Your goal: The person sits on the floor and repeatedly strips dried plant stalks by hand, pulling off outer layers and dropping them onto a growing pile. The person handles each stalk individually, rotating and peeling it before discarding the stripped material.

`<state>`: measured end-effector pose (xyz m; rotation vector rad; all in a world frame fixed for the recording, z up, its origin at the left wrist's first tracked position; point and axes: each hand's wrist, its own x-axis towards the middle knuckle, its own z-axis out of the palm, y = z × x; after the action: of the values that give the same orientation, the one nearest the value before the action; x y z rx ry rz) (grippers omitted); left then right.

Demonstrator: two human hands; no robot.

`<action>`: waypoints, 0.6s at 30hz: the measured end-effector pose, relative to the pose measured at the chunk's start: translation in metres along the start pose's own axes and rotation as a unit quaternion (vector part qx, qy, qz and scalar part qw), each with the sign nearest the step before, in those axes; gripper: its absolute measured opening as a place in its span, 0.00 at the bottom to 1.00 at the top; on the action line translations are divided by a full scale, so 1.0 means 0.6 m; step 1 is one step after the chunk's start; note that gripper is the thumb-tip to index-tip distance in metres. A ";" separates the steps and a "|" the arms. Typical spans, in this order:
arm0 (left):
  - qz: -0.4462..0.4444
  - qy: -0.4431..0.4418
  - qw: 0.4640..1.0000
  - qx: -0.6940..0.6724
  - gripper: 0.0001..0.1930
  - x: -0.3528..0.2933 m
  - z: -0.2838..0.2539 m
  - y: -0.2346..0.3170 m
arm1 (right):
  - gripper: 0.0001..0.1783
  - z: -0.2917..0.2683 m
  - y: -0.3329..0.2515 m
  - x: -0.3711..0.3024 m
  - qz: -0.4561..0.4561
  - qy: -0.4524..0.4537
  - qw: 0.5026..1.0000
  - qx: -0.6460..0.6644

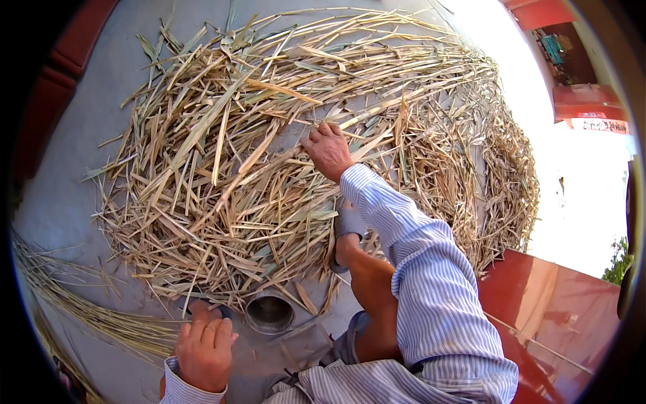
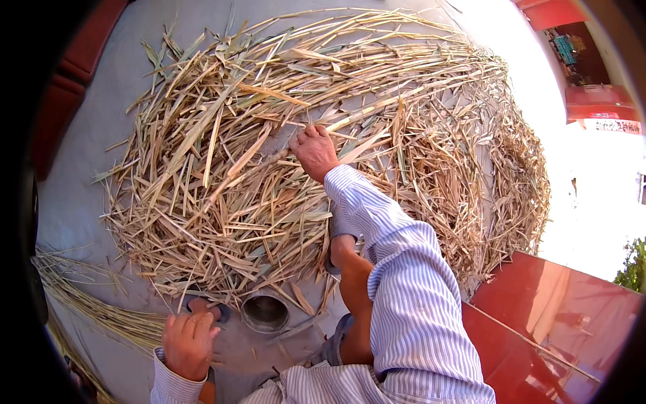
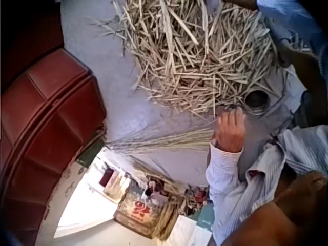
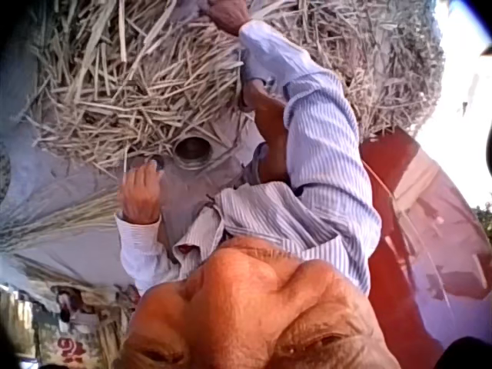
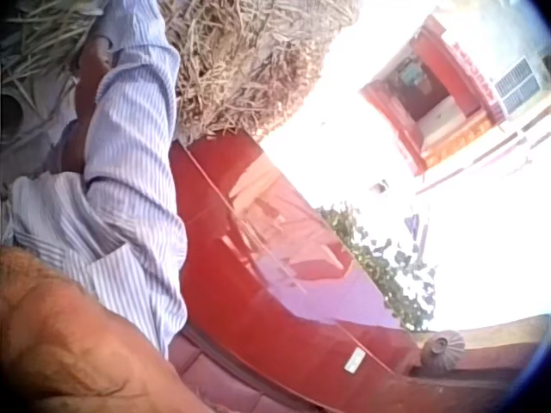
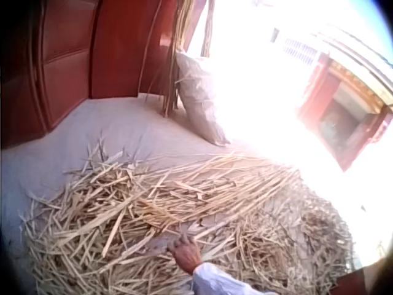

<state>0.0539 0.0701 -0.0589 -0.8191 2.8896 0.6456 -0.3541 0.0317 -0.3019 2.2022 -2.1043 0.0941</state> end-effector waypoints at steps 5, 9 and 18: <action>-0.017 0.117 0.993 0.027 0.22 0.010 -0.020 0.009 | 0.10 -0.140 0.011 0.007 0.075 -0.019 0.996 0.051; -0.030 0.263 0.957 0.120 0.22 0.012 -0.034 -0.016 | 0.10 -0.248 -0.059 0.023 -0.060 0.061 0.993 0.083; 0.022 0.310 0.933 0.179 0.13 0.071 -0.065 -0.002 | 0.09 -0.399 -0.190 -0.025 -0.142 0.052 0.985 0.078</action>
<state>0.0201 0.0320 -0.0313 -1.0509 3.4124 -0.1988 -0.2361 0.0779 -0.0688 2.5015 -1.7635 0.3547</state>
